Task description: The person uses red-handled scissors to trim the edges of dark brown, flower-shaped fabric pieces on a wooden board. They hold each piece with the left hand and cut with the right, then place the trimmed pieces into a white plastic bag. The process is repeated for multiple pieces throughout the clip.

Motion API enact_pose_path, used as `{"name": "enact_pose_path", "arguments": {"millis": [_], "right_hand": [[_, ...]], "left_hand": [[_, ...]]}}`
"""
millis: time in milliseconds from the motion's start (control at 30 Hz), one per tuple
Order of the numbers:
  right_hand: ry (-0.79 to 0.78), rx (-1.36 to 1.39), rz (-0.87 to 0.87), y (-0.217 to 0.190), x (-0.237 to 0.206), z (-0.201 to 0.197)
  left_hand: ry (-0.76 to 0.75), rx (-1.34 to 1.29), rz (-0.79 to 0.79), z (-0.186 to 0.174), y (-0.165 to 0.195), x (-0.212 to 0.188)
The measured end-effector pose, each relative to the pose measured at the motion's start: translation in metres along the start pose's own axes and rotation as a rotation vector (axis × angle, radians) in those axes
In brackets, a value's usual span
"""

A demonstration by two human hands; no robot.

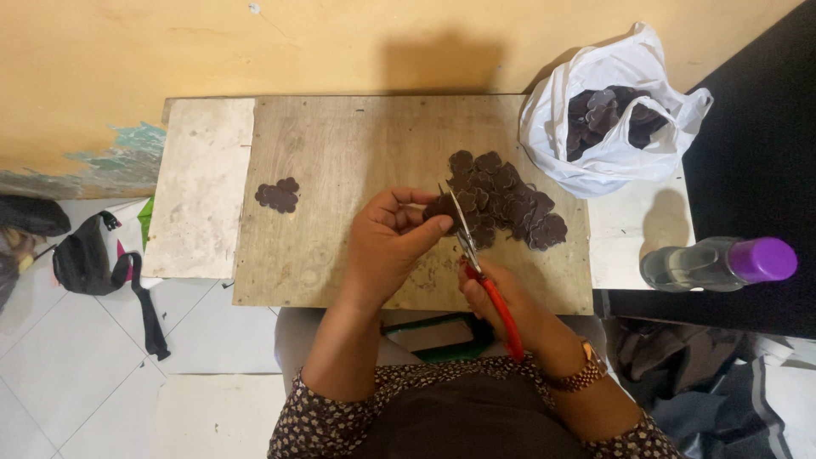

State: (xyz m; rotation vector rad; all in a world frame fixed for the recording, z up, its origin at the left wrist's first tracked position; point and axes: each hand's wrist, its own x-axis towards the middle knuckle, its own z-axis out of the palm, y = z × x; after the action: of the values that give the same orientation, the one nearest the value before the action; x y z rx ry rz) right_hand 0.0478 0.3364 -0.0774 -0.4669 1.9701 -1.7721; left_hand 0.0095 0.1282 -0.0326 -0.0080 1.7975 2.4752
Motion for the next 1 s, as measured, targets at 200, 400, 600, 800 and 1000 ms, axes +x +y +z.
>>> {"name": "enact_pose_path", "arguments": {"millis": [200, 400, 600, 800, 1000], "right_hand": [[-0.038, -0.037, -0.051, -0.0057, -0.0044, -0.0003], [-0.023, 0.019, -0.026, -0.0028, -0.0037, 0.0042], [-0.008, -0.037, -0.045, 0.0013, -0.0058, 0.0042], [-0.010, -0.018, -0.023, 0.0028, -0.0048, 0.0061], [-0.046, -0.040, -0.072, 0.0013, -0.0088, 0.0057]], "left_hand": [[-0.026, 0.075, -0.031, -0.0045, 0.0018, -0.0042], [0.003, 0.060, -0.045, -0.0034, 0.0004, -0.0060], [0.031, 0.050, -0.044, -0.0028, -0.0020, -0.0062], [0.028, 0.046, -0.048, -0.0041, -0.0048, -0.0068], [-0.014, 0.059, -0.074, -0.0088, -0.0077, -0.0095]]}}
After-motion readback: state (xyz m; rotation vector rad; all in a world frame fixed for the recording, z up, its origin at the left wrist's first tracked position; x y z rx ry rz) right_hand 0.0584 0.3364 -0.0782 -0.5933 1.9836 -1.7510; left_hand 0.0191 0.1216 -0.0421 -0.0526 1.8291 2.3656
